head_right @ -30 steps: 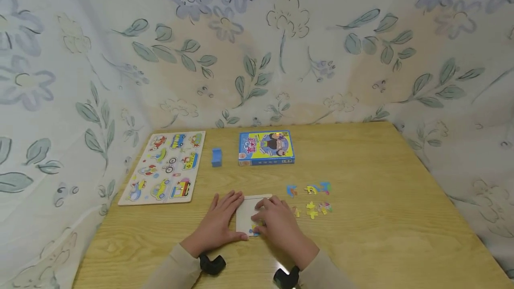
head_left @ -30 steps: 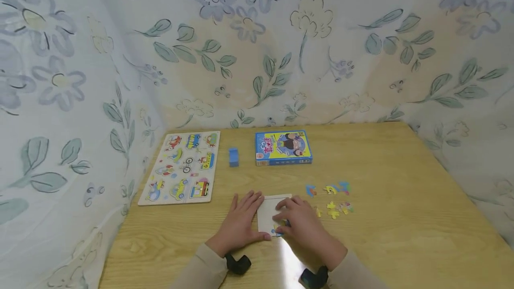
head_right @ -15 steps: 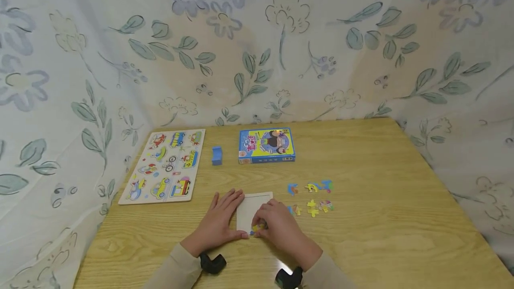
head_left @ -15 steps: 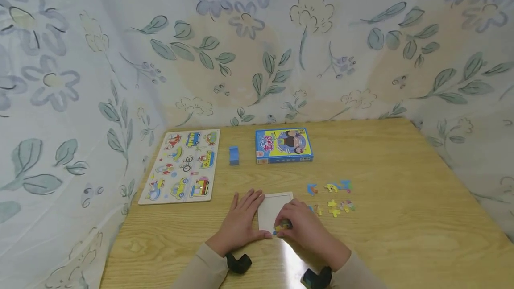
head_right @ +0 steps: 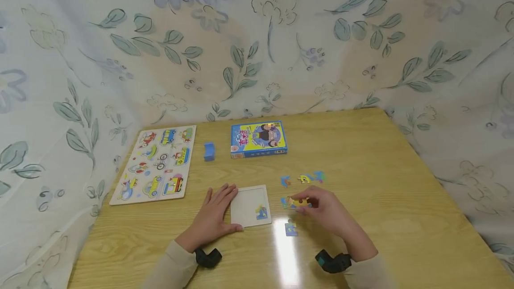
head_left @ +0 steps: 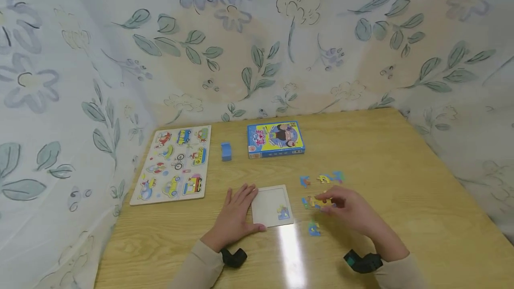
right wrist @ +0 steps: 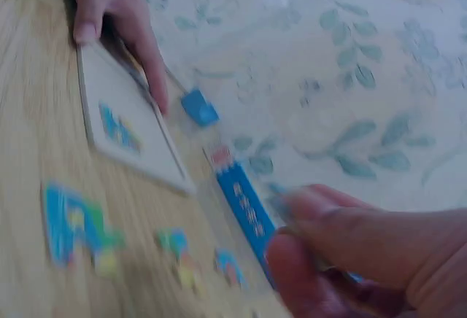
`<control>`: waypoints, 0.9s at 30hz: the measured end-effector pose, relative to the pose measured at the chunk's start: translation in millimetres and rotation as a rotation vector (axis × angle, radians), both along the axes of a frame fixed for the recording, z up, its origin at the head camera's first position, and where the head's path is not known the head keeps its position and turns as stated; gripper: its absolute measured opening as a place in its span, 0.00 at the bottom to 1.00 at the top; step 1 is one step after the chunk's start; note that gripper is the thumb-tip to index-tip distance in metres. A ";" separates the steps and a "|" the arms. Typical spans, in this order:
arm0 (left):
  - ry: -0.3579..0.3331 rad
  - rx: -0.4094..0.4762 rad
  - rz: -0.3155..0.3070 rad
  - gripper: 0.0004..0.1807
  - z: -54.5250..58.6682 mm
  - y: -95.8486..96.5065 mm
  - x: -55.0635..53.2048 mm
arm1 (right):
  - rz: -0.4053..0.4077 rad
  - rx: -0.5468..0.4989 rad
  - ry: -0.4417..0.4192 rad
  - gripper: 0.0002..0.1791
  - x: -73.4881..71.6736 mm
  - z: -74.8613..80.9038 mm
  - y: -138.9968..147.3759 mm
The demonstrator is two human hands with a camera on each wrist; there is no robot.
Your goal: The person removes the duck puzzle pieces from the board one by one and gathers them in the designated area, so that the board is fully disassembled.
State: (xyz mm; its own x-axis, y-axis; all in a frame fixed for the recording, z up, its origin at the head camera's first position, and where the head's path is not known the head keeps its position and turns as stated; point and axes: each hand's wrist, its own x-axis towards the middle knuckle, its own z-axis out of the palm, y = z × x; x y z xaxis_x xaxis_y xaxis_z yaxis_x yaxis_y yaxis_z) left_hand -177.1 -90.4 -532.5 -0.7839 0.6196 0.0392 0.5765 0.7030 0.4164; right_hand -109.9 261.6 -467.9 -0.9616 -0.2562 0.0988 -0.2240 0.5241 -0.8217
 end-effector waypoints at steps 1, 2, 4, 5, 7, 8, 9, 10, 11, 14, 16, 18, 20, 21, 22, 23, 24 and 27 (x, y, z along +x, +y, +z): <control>0.002 -0.005 0.004 0.61 0.9 -0.6 -0.5 | -0.003 0.028 -0.009 0.15 3.5 -2.3 6.5; 0.001 -0.007 0.005 0.61 1.9 -0.9 -1.0 | 0.003 0.045 -0.022 0.17 7.3 -4.9 12.2; -0.008 -0.009 0.004 0.61 3.7 -1.2 -1.4 | 0.021 0.074 -0.052 0.19 15.6 -11.0 19.9; -0.011 -0.008 0.003 0.61 4.2 -1.3 -1.5 | 0.029 0.094 -0.059 0.19 19.8 -14.2 21.9; -0.017 -0.008 0.003 0.61 4.2 -1.6 -1.4 | 0.043 0.128 -0.050 0.20 26.9 -21.3 22.6; -0.020 -0.006 0.005 0.61 4.1 -1.6 -1.2 | 0.049 0.151 -0.035 0.19 29.6 -24.5 21.8; -0.021 -0.005 0.007 0.61 3.6 -1.6 -1.1 | 0.049 0.178 -0.009 0.19 31.8 -27.5 20.5; -0.023 -0.004 0.009 0.61 3.2 -1.5 -0.9 | 0.046 0.199 0.014 0.18 33.8 -30.2 19.1; -0.024 -0.002 0.011 0.61 2.9 -1.4 -0.7 | 0.036 0.224 0.051 0.18 35.7 -32.6 17.8; -0.025 -0.003 0.012 0.61 2.3 -1.3 -0.7 | -0.016 0.301 0.154 0.20 39.3 -37.8 15.5; -0.021 -0.004 0.013 0.60 1.6 -1.7 -1.1 | -0.054 0.346 0.221 0.21 41.0 -40.5 15.6; -0.019 -0.003 0.015 0.60 1.2 -2.5 -1.2 | -0.085 0.377 0.264 0.22 41.6 -41.9 16.2; -0.020 0.000 0.017 0.60 1.4 -3.0 -1.4 | -0.096 0.386 0.273 0.21 42.0 -41.8 16.8; -0.019 0.001 0.016 0.60 1.3 -3.1 -1.5 | -0.091 0.382 0.278 0.20 42.0 -41.2 16.5; -0.019 0.001 0.016 0.60 1.2 -3.1 -1.7 | -0.084 0.384 0.281 0.20 41.8 -39.7 15.6; -0.023 0.005 0.014 0.60 1.8 -3.1 -1.7 | -0.078 0.396 0.293 0.21 40.7 -37.4 14.0; -0.024 0.009 0.011 0.60 1.7 -3.0 -2.0 | -0.077 0.409 0.310 0.22 38.8 -33.8 11.5; -0.018 0.011 0.005 0.60 1.5 -2.1 -3.2 | -0.097 0.438 0.418 0.25 25.7 -16.1 -4.3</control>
